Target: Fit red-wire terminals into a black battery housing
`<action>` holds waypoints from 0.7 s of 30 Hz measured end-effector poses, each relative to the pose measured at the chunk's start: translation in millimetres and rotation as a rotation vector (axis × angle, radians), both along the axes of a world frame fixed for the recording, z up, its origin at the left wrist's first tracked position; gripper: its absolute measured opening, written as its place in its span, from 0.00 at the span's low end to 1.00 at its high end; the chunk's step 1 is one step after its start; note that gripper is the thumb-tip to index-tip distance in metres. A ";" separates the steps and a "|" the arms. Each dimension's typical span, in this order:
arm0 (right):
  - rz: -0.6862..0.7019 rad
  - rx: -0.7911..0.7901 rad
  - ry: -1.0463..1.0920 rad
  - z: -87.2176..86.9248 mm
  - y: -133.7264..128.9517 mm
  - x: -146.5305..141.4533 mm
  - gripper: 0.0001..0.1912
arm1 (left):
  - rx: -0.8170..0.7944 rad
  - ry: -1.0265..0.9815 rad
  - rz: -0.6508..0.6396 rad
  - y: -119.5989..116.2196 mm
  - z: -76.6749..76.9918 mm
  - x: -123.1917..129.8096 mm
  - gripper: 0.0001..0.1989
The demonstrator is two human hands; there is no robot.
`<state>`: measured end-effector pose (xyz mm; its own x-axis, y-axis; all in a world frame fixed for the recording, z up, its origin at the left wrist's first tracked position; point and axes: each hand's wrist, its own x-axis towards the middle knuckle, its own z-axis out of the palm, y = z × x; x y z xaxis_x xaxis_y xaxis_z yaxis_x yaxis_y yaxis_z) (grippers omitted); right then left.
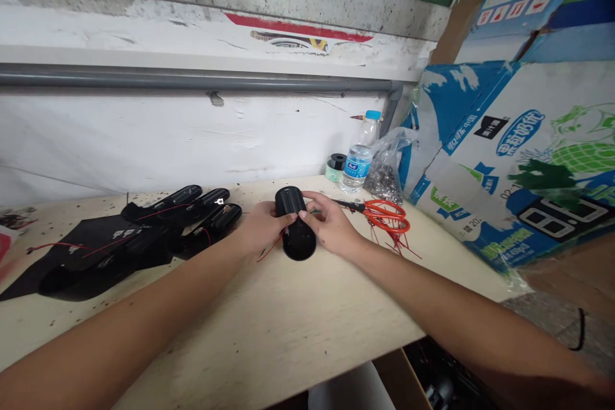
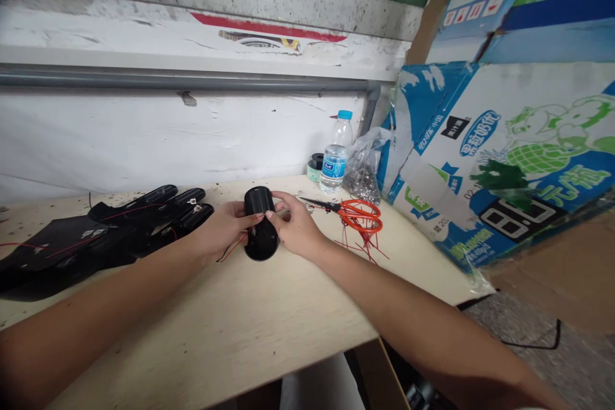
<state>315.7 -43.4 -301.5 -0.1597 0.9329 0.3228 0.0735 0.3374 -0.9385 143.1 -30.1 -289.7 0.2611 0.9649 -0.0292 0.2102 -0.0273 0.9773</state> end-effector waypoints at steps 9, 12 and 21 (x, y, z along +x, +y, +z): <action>-0.008 -0.004 0.036 1.1 -1.7 -1.1 0.21 | 0.047 0.042 -0.023 1.7 -5.2 0.2 0.14; 0.005 -0.019 0.046 0.7 -1.6 -0.7 0.21 | 0.028 0.029 -0.021 0.3 -6.7 1.1 0.15; 0.059 -0.242 0.266 1.3 -0.4 -1.1 0.26 | -0.290 -0.239 -0.182 0.4 19.4 -7.0 0.12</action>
